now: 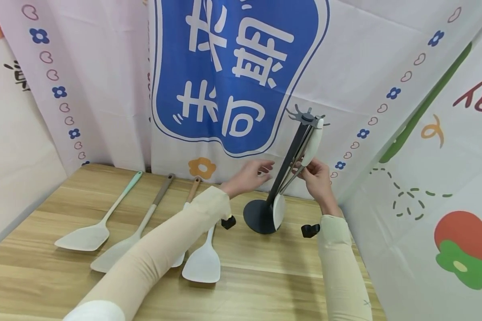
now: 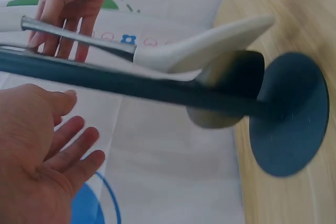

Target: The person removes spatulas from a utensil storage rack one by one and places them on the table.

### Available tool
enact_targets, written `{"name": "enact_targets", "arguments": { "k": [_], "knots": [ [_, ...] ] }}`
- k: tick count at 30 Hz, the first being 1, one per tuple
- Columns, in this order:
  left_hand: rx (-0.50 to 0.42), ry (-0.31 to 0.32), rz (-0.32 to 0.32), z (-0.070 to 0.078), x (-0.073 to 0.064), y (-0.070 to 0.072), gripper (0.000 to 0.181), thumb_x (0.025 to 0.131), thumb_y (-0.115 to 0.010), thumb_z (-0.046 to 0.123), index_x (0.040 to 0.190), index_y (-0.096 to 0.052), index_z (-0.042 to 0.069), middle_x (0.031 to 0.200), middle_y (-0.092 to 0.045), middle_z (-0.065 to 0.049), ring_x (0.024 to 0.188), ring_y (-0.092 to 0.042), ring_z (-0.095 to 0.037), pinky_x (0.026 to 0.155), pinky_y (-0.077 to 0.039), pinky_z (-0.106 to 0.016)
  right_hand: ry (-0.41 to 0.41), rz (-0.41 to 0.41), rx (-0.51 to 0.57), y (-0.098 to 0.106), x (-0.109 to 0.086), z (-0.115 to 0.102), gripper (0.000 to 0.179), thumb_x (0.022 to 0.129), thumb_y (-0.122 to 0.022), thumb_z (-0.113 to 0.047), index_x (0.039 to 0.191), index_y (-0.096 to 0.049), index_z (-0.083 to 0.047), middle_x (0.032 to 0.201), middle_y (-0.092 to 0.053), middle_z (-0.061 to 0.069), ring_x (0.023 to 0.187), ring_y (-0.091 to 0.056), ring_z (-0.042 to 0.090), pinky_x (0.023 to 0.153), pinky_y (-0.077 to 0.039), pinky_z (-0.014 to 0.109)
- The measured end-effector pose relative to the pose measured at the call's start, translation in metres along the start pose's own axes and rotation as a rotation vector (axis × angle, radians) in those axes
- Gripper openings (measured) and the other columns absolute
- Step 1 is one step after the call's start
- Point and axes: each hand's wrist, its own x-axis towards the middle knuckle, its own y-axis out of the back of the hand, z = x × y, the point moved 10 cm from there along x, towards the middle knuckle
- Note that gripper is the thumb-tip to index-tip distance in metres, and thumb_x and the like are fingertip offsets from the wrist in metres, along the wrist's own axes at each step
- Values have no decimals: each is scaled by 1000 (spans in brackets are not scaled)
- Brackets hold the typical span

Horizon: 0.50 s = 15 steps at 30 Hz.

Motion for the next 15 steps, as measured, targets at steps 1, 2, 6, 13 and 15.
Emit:
{"name": "enact_targets", "arguments": {
  "k": [1,2,6,13,15],
  "knots": [
    [-8,-7,5,1,3,-4,47,102,-62,8,147,-50,-2,138,-62,-19,122,-64,-30,102,-53,-34,0,2,-4,0,0,0,17,100,-62,-6,115,-66,1,99,-72,-1,94,-74,7,85,-58,26],
    [-15,-11,11,2,5,-7,47,102,-62,8,147,-50,-1,138,-61,-19,122,-63,-30,102,-53,-34,1,4,-4,-1,1,0,15,100,-63,-4,113,-66,2,98,-72,-1,93,-73,7,85,-59,26],
    [-42,-37,52,7,10,-15,44,101,-63,9,143,-55,1,137,-63,-15,119,-65,-26,100,-54,-31,31,13,-34,-2,2,-2,13,98,-61,4,105,-61,14,94,-71,1,91,-73,7,84,-59,26],
    [-101,-70,125,16,11,-21,31,100,-62,2,130,-65,0,122,-72,-14,106,-71,-20,89,-57,-25,73,36,-24,-4,2,-3,19,100,-58,3,106,-54,20,98,-69,0,94,-72,8,88,-58,27],
    [-73,-73,137,18,11,-23,26,100,-61,1,125,-68,2,117,-74,-13,103,-72,-18,86,-57,-21,87,52,-17,-3,1,-3,19,101,-58,1,106,-54,19,98,-68,0,93,-72,8,88,-58,26]
  ]
}}
